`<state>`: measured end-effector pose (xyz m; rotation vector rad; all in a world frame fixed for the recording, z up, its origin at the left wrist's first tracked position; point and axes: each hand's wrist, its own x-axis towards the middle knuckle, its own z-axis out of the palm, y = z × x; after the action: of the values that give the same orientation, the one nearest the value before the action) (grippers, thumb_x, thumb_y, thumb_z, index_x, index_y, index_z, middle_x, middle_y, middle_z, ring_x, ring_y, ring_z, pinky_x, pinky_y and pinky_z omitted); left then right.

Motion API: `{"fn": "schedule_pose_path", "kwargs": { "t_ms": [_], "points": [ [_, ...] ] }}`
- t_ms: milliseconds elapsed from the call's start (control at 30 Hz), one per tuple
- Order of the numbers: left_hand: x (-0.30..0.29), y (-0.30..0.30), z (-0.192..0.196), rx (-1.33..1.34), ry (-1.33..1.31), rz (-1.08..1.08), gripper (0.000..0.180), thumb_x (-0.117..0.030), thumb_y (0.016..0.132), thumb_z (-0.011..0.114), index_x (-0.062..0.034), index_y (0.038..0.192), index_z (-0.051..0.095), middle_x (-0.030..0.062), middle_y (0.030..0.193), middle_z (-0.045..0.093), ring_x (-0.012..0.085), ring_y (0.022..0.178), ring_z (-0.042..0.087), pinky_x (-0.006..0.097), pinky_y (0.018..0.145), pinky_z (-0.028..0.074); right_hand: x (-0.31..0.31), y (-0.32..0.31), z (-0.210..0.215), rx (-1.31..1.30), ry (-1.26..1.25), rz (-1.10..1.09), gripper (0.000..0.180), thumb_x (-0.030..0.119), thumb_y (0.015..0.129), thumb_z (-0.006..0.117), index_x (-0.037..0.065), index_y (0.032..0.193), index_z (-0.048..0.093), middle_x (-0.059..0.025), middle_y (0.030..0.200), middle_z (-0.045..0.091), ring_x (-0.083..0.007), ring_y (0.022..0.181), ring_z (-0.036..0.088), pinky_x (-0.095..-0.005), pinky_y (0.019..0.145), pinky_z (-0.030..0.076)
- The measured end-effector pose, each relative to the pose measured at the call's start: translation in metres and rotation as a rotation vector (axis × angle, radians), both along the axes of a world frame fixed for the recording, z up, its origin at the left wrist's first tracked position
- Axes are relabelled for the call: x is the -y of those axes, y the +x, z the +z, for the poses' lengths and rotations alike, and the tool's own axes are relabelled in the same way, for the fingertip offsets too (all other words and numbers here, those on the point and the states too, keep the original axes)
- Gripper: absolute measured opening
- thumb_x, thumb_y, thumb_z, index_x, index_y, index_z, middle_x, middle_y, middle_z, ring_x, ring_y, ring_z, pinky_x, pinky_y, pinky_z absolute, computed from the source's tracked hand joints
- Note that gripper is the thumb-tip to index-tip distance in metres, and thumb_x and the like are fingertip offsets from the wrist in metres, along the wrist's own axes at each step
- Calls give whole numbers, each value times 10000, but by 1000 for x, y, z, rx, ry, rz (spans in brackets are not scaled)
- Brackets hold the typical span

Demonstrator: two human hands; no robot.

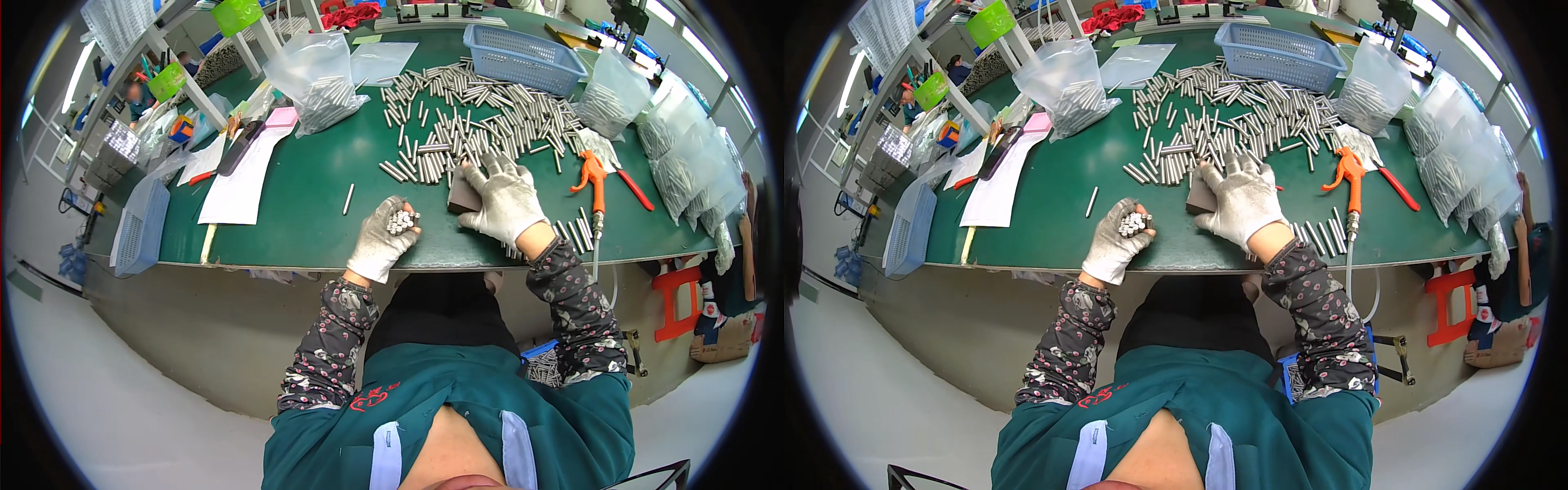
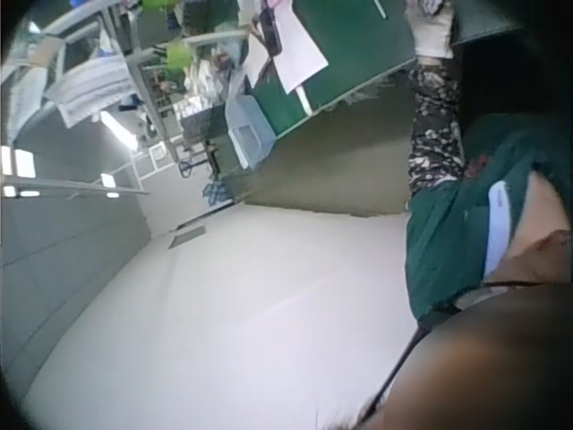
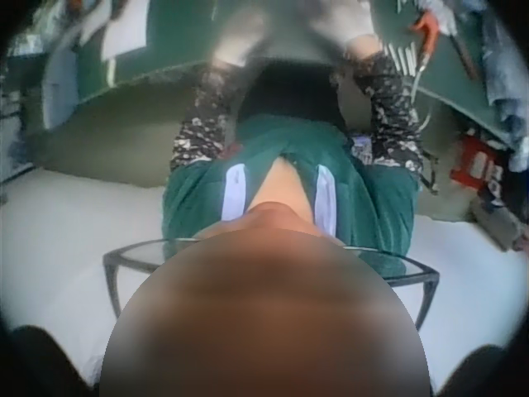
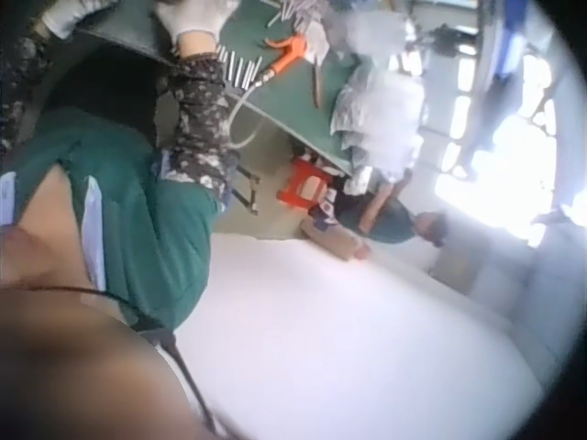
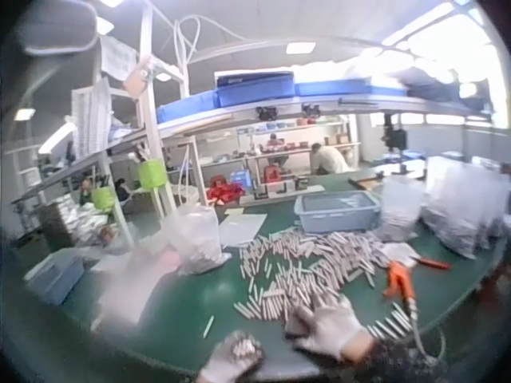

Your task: Manually sanding the ends of small metal tubes using a sanding block at an industrial workbench.

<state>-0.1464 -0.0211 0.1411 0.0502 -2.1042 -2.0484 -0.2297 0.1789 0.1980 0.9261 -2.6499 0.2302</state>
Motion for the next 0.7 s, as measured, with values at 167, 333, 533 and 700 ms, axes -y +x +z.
{"fn": "schedule_pose_path", "kwargs": {
  "t_ms": [167, 333, 533, 700],
  "points": [
    [0, 1, 3, 22, -16, 10, 458, 134, 696, 653, 0, 1109, 507, 28, 947, 541, 103, 851, 555, 216, 779, 489, 0, 2, 7, 12, -137, 153, 642, 278, 631, 717, 163, 1237, 538, -137, 1029, 558, -311, 1073, 492, -472, 933, 340],
    [6, 2, -9, -199, -255, 61, 486, 75, 699, 690, 16, 1141, 497, 49, 983, 587, 100, 842, 583, 228, 778, 499, 13, 26, 20, -4, -283, 593, 563, 159, 625, 709, 102, 1171, 581, -150, 993, 541, -334, 954, 535, -413, 817, 434],
    [-4, 4, 7, 8, 1, 24, 407, 119, 698, 659, -9, 1060, 524, 8, 908, 549, 87, 826, 535, 207, 768, 465, 6, 19, 21, -58, -291, 437, 539, 182, 666, 681, 134, 1192, 578, -148, 980, 559, -312, 901, 545, -424, 801, 424],
    [0, 2, 5, 25, 33, -8, 400, 132, 699, 647, -9, 1053, 525, 5, 899, 545, 84, 816, 534, 213, 762, 473, 8, 2, 14, -153, -234, 71, 518, 224, 651, 698, 121, 1150, 607, -145, 974, 563, -321, 884, 557, -412, 785, 435]
  ]
}}
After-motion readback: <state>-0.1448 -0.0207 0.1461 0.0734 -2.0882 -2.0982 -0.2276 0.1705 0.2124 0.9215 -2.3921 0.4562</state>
